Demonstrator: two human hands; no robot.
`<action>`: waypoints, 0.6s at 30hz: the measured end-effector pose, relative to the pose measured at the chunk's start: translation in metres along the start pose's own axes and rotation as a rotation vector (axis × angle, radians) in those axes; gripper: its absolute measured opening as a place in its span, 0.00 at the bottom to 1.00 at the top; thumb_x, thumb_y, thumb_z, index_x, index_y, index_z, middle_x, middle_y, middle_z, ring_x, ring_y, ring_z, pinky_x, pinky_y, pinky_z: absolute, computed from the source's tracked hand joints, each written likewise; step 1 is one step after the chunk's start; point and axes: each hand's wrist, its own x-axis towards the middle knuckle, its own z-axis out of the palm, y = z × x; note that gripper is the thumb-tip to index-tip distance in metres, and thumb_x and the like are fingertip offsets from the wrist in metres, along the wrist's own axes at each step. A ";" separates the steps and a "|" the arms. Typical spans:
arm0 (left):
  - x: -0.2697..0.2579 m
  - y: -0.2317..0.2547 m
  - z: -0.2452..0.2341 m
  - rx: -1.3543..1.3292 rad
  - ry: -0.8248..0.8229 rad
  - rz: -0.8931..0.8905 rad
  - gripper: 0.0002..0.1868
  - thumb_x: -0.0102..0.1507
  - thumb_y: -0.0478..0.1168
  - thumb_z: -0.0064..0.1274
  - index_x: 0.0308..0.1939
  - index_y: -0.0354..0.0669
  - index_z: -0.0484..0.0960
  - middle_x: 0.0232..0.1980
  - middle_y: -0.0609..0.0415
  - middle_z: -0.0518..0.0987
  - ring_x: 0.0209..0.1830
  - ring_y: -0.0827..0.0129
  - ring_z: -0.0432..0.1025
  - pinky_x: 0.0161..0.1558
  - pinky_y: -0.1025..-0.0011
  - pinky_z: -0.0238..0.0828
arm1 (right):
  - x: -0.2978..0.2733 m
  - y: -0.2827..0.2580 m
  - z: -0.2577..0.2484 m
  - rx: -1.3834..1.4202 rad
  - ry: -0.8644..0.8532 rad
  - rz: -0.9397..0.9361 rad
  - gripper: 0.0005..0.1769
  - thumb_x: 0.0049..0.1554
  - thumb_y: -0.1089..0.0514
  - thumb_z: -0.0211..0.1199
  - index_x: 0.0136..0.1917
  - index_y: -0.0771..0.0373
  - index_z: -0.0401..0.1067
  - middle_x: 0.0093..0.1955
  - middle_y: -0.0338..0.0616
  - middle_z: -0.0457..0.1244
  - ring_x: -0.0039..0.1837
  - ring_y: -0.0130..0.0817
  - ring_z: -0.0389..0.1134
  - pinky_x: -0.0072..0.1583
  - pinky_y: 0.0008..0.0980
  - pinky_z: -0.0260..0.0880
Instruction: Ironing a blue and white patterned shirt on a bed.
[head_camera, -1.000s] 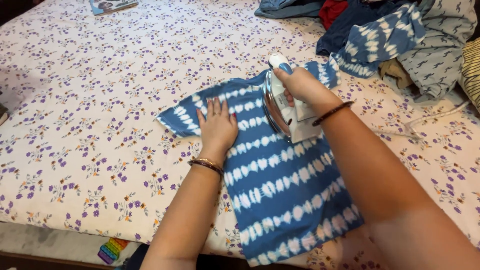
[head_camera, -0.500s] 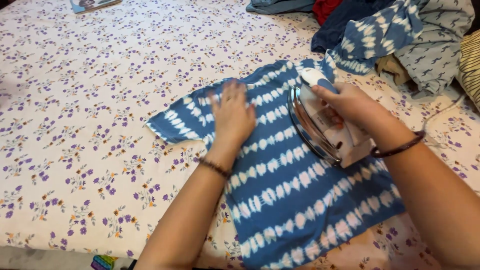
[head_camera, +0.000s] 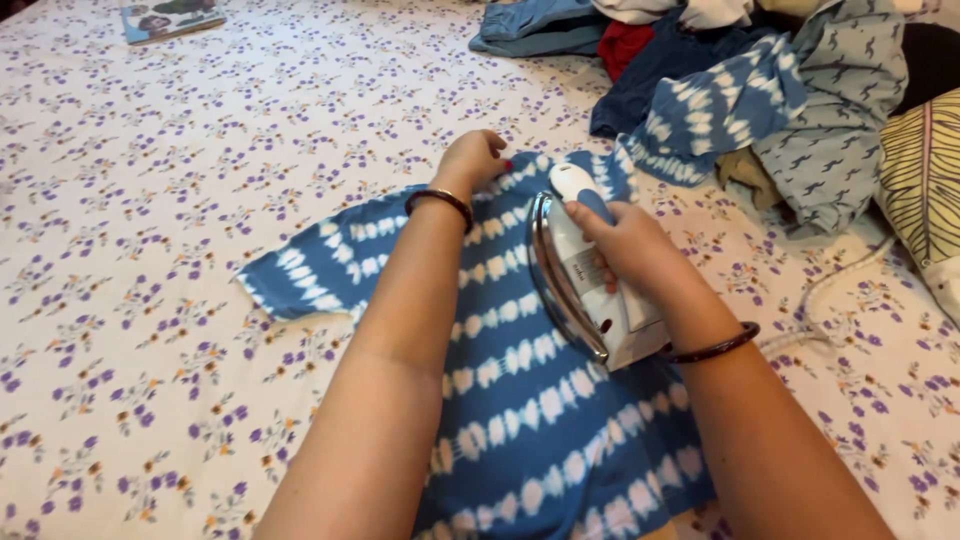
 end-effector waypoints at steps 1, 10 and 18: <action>0.004 0.003 -0.001 0.001 -0.002 0.002 0.22 0.56 0.42 0.65 0.55 0.47 0.84 0.51 0.49 0.85 0.50 0.58 0.80 0.53 0.64 0.75 | 0.002 0.002 -0.002 0.002 0.002 0.001 0.32 0.57 0.34 0.60 0.47 0.70 0.68 0.28 0.40 0.57 0.24 0.31 0.57 0.27 0.35 0.59; 0.012 0.048 -0.018 -0.011 -0.322 -0.196 0.20 0.48 0.38 0.71 0.44 0.45 0.86 0.39 0.50 0.87 0.40 0.57 0.83 0.43 0.59 0.80 | 0.019 0.005 -0.001 0.063 -0.064 -0.045 0.32 0.56 0.34 0.61 0.45 0.70 0.67 0.27 0.39 0.57 0.23 0.30 0.57 0.27 0.33 0.60; 0.024 0.002 0.012 -0.019 0.217 0.081 0.04 0.55 0.40 0.62 0.32 0.47 0.89 0.35 0.46 0.85 0.38 0.55 0.80 0.45 0.62 0.76 | 0.026 -0.002 0.005 0.090 -0.052 -0.062 0.31 0.57 0.35 0.61 0.48 0.69 0.67 0.27 0.39 0.57 0.23 0.29 0.57 0.26 0.33 0.59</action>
